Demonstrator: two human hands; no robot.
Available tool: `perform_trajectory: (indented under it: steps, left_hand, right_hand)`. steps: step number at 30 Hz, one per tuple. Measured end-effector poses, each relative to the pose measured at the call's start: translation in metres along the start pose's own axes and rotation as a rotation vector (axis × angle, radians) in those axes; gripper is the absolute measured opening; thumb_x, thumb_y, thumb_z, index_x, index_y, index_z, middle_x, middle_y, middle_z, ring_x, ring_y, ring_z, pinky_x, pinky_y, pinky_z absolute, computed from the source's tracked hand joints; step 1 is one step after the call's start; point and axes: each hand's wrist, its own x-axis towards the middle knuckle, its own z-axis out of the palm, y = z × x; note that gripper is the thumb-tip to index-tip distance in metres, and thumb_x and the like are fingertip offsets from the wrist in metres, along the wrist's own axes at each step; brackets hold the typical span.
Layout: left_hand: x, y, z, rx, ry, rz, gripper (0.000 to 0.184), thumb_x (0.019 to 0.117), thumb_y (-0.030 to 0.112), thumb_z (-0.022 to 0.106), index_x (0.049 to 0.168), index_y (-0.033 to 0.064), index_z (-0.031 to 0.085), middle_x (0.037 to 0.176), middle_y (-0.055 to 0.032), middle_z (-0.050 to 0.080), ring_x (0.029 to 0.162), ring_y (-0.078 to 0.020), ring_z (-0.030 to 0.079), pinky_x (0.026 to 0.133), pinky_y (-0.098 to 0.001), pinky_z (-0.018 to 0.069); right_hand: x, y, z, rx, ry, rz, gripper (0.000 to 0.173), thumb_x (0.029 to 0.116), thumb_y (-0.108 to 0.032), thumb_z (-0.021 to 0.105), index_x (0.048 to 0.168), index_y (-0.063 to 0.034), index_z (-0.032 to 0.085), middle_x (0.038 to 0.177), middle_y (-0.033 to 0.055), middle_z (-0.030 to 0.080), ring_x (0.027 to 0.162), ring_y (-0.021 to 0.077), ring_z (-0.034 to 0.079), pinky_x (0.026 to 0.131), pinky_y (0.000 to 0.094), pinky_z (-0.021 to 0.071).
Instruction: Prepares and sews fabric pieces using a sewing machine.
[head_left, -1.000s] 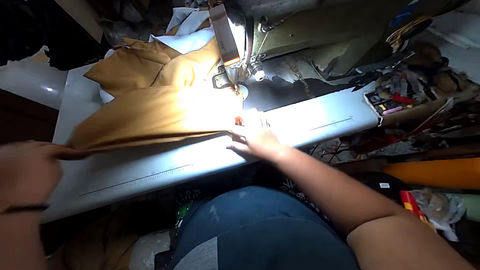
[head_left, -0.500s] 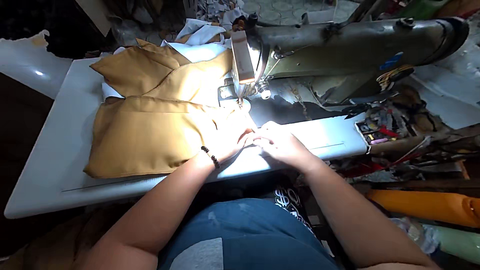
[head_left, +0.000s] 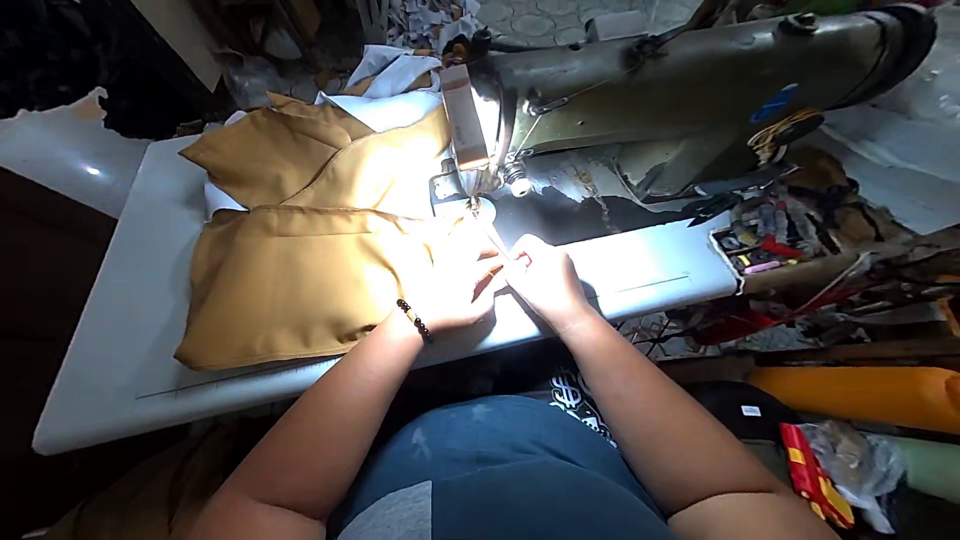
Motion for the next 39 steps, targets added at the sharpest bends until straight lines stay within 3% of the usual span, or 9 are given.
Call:
perform_trajectory:
  steps: [3,6,10,14,17,24,29,36,39]
  left_hand:
    - [0.015,-0.001,0.008,0.056,-0.045,-0.02,0.045,0.0896,0.043,0.071,0.114,0.0057,0.071,0.117,-0.0123,0.068,0.111,-0.0285,0.065,0.094,-0.0503,0.0518]
    - [0.033,-0.004,0.007,0.18,-0.018,0.044,0.018,0.0973,0.017,0.064,0.107,0.0039,0.071,0.096,-0.0146,0.07,0.096,-0.0323,0.068,0.083,-0.0504,0.0536]
    - [0.015,0.004,0.006,0.094,0.019,-0.072,0.016,0.101,0.013,0.059,0.105,0.0082,0.073,0.096,-0.0066,0.068,0.096,-0.021,0.065,0.088,-0.0406,0.0522]
    - [-0.01,0.012,-0.005,-0.049,0.014,-0.176,0.032,0.0848,0.014,0.065,0.115,0.0076,0.075,0.121,-0.012,0.071,0.113,-0.0283,0.067,0.091,-0.0504,0.0536]
    - [-0.016,0.013,-0.005,-0.18,0.073,-0.218,0.028,0.0869,0.016,0.065,0.111,0.0058,0.076,0.122,-0.0106,0.071,0.114,-0.0232,0.067,0.095,-0.0437,0.0541]
    - [-0.005,0.005,-0.006,-0.21,0.068,-0.189,0.022,0.0874,0.012,0.064,0.103,0.0045,0.077,0.118,-0.0113,0.072,0.114,-0.0227,0.066,0.095,-0.04,0.0521]
    - [0.021,-0.021,-0.004,-0.093,0.189,-0.136,0.02,0.0927,0.014,0.057,0.092,0.0072,0.076,0.102,-0.0078,0.074,0.102,-0.019,0.068,0.09,-0.0388,0.0522]
    - [0.032,-0.022,-0.012,0.226,0.056,-0.275,0.032,0.1038,0.026,0.048,0.115,0.0133,0.075,0.113,-0.0125,0.071,0.109,-0.0314,0.067,0.092,-0.0526,0.0514]
    - [0.021,-0.003,-0.029,0.308,0.055,-0.335,0.037,0.1087,0.025,0.042,0.114,0.0072,0.074,0.109,-0.0149,0.074,0.105,-0.0332,0.07,0.089,-0.0536,0.0543]
  right_hand:
    - [0.001,-0.005,0.001,0.009,0.034,0.06,0.006,0.0874,-0.009,0.065,0.091,-0.0037,0.066,0.068,0.0085,0.061,0.062,0.0227,0.062,0.057,0.0437,0.0499]
    - [0.006,-0.009,0.0,0.0,0.082,0.055,0.004,0.0857,-0.007,0.063,0.088,-0.0046,0.065,0.068,0.0081,0.062,0.061,0.0221,0.062,0.056,0.0433,0.0486]
    - [0.001,-0.007,0.0,0.023,0.032,-0.031,0.003,0.0873,-0.004,0.065,0.086,-0.0044,0.068,0.072,0.0076,0.065,0.065,0.0193,0.064,0.059,0.0411,0.0527]
    - [-0.003,0.0,0.009,0.038,-0.015,-0.147,0.004,0.0879,-0.005,0.068,0.085,-0.0024,0.069,0.072,0.0089,0.065,0.066,0.0205,0.065,0.061,0.0412,0.0535]
    - [0.001,-0.002,0.005,0.102,-0.025,-0.151,0.004,0.086,-0.006,0.067,0.085,-0.0039,0.07,0.071,0.0056,0.064,0.065,0.0146,0.061,0.061,0.0341,0.05]
    - [0.016,-0.006,-0.002,0.064,-0.24,-0.085,0.006,0.0857,-0.009,0.073,0.083,-0.0043,0.071,0.074,0.0075,0.065,0.071,0.0199,0.063,0.065,0.0421,0.0507]
    - [0.046,-0.019,0.004,-0.035,-0.302,-0.001,0.015,0.0939,-0.016,0.068,0.088,-0.0028,0.072,0.083,0.0125,0.069,0.082,0.0275,0.067,0.074,0.0501,0.0533]
    - [0.059,-0.004,0.018,-0.028,-0.139,0.008,0.025,0.1025,-0.021,0.06,0.108,-0.0017,0.075,0.104,0.0162,0.072,0.099,0.0288,0.07,0.091,0.0474,0.0547]
    - [0.058,0.009,0.011,-0.003,-0.061,0.009,0.032,0.1054,-0.016,0.051,0.097,0.0043,0.073,0.099,0.0187,0.069,0.095,0.0295,0.068,0.087,0.0466,0.0528]
